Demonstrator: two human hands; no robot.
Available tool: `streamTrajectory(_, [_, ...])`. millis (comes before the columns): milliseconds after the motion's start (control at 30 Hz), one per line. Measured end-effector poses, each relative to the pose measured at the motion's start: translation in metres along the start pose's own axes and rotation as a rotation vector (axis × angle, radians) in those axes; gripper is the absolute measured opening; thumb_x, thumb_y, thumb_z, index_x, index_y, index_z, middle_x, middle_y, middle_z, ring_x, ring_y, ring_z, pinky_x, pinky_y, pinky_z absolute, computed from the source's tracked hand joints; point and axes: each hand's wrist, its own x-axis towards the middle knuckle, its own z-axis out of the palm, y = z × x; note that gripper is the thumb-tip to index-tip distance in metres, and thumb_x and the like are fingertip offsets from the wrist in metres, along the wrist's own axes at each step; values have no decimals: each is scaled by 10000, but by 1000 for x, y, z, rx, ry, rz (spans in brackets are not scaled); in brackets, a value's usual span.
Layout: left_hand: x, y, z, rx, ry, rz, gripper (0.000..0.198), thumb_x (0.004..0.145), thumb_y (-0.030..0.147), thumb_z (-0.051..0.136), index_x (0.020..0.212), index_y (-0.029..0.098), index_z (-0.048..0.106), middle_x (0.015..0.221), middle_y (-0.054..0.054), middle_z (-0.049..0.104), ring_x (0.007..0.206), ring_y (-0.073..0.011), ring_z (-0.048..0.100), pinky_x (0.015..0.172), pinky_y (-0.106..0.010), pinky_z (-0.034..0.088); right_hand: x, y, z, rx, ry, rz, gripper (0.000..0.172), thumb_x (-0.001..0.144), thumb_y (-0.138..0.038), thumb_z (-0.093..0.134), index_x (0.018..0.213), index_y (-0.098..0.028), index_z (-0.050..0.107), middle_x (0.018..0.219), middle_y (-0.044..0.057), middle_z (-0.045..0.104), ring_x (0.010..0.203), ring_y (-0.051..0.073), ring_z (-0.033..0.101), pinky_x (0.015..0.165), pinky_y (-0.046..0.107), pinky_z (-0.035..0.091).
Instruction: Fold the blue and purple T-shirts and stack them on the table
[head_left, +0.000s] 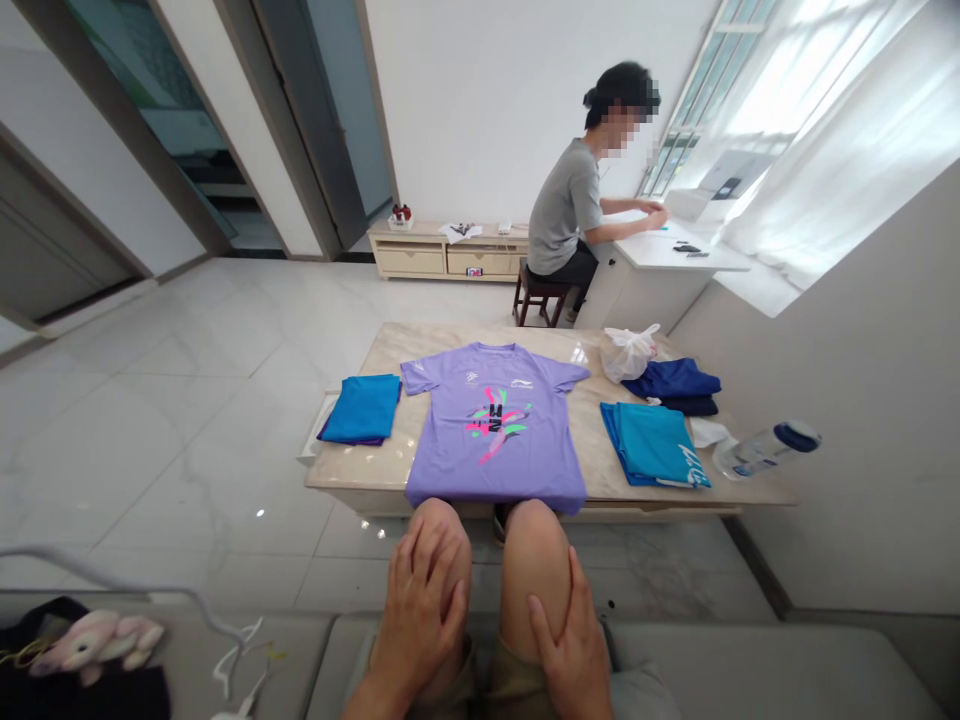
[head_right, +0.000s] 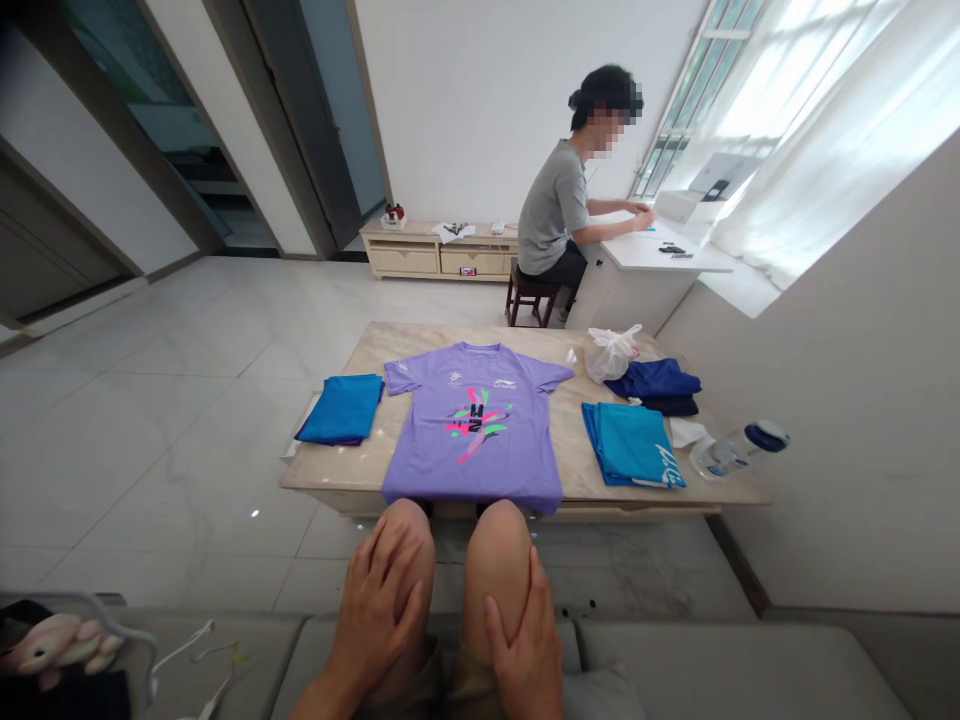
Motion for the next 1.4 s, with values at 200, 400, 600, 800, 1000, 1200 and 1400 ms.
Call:
streamTrajectory(200, [-6,-6,-2,-15,16,-38,606,988,193,610,1591,256,590,1679,-123,545,1613,-376,414,1268,-584,440,6,-1,-1,14,-2,10,854,1071,-656,558,1741,-174,342,1677,207,540,1477,385,608,1146,511,552])
streamTrajectory(400, [-16,-15,-3,7,21,-46,577,1006,226,595,1582,250,602,1678,-129,547,1612,-392,412,1273,-591,438,7,-15,2,26,17,16,877,1057,-689,568,1732,-169,360,1657,214,559,1434,389,636,1107,511,574])
streamTrajectory(600, [-3,1,-3,28,-52,13,551,1025,236,595,1575,225,613,1703,-134,514,1621,-386,388,1299,-589,414,-2,-21,2,50,71,-41,895,1066,-688,567,1734,-136,341,1652,242,547,1462,381,602,1162,529,537])
streamTrajectory(800, [11,58,15,71,-101,53,517,1028,217,602,1543,213,643,1721,-148,497,1643,-389,362,1316,-599,392,-2,1,-12,84,32,-64,920,1063,-723,552,1729,-126,340,1634,250,560,1451,379,611,1143,516,556])
streamTrajectory(1000, [28,91,29,93,-133,81,525,1015,203,599,1536,243,646,1681,-130,552,1650,-361,360,1337,-615,356,-15,27,-20,115,45,-73,895,1074,-716,543,1729,-138,353,1615,261,577,1442,381,623,1143,524,555])
streamTrajectory(1200, [57,108,46,63,-183,105,540,996,192,601,1526,282,653,1681,-102,552,1606,-342,409,1351,-588,323,-22,55,-23,140,64,6,863,1083,-681,553,1731,-145,359,1633,257,569,1446,382,629,1138,525,556])
streamTrajectory(1400, [71,122,69,20,-213,112,540,990,248,629,1529,277,660,1680,-98,553,1579,-402,416,1318,-619,340,-23,79,-30,140,53,84,868,1071,-704,546,1710,-137,392,1675,256,527,1498,382,587,1177,520,521])
